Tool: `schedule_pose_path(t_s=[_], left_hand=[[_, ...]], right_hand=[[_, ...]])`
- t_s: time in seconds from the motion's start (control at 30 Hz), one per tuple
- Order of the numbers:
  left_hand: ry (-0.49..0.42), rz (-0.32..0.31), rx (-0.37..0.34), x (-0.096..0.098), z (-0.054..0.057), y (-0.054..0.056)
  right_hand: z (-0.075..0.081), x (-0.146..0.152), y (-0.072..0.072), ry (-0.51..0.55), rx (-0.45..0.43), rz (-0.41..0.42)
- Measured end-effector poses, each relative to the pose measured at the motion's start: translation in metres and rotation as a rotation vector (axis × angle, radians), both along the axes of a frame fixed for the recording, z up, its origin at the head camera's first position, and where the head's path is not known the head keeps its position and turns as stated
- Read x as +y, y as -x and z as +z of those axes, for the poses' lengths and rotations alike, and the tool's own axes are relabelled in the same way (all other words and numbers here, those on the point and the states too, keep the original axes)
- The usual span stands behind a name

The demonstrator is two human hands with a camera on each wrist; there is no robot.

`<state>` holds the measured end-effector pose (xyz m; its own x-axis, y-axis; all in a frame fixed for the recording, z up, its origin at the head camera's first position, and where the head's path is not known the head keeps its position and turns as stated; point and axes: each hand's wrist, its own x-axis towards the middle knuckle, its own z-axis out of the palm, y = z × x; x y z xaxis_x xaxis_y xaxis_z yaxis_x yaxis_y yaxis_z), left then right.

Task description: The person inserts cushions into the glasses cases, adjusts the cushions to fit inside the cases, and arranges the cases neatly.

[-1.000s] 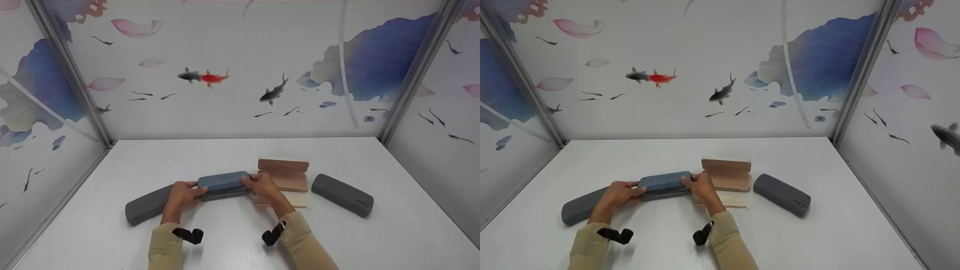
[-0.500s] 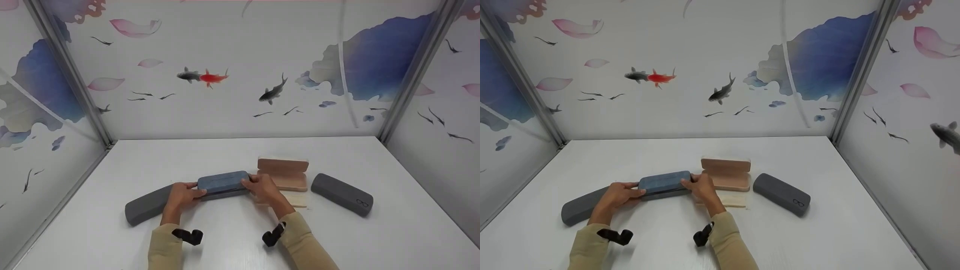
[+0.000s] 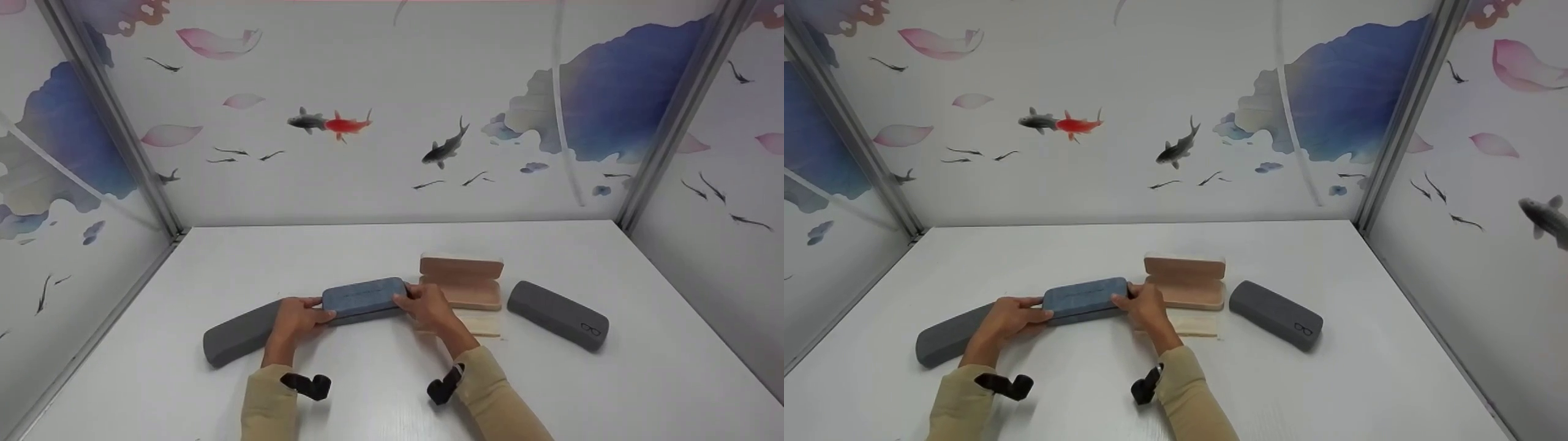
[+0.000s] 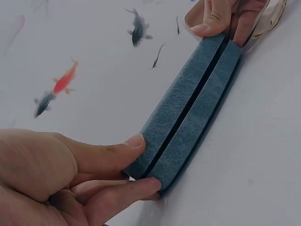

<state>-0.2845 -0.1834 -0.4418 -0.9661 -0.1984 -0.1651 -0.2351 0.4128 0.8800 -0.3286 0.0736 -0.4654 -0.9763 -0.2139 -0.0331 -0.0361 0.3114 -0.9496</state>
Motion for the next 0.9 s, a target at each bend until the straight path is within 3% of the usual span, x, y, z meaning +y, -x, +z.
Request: schedule_pose_path(t_s=[0.33,0.63,0.8,0.9], left_hand=[[0.008,-0.004,0.008,0.0,0.0,-0.002],[0.016,0.005,0.041,0.003,0.005,-0.004],[-0.047,0.015,0.04,0.007,0.006,-0.005],[-0.04,0.018,0.045,0.01,0.01,-0.005]], right_hand=[[-0.002,-0.005,-0.005,-0.046,0.05,-0.056],[-0.001,-0.017,-0.005,-0.045,0.105,-0.186],[0.003,-0.018,-0.006,-0.011,0.065,-0.214],[0.008,-0.016,-0.007,-0.006,0.03,-0.219]])
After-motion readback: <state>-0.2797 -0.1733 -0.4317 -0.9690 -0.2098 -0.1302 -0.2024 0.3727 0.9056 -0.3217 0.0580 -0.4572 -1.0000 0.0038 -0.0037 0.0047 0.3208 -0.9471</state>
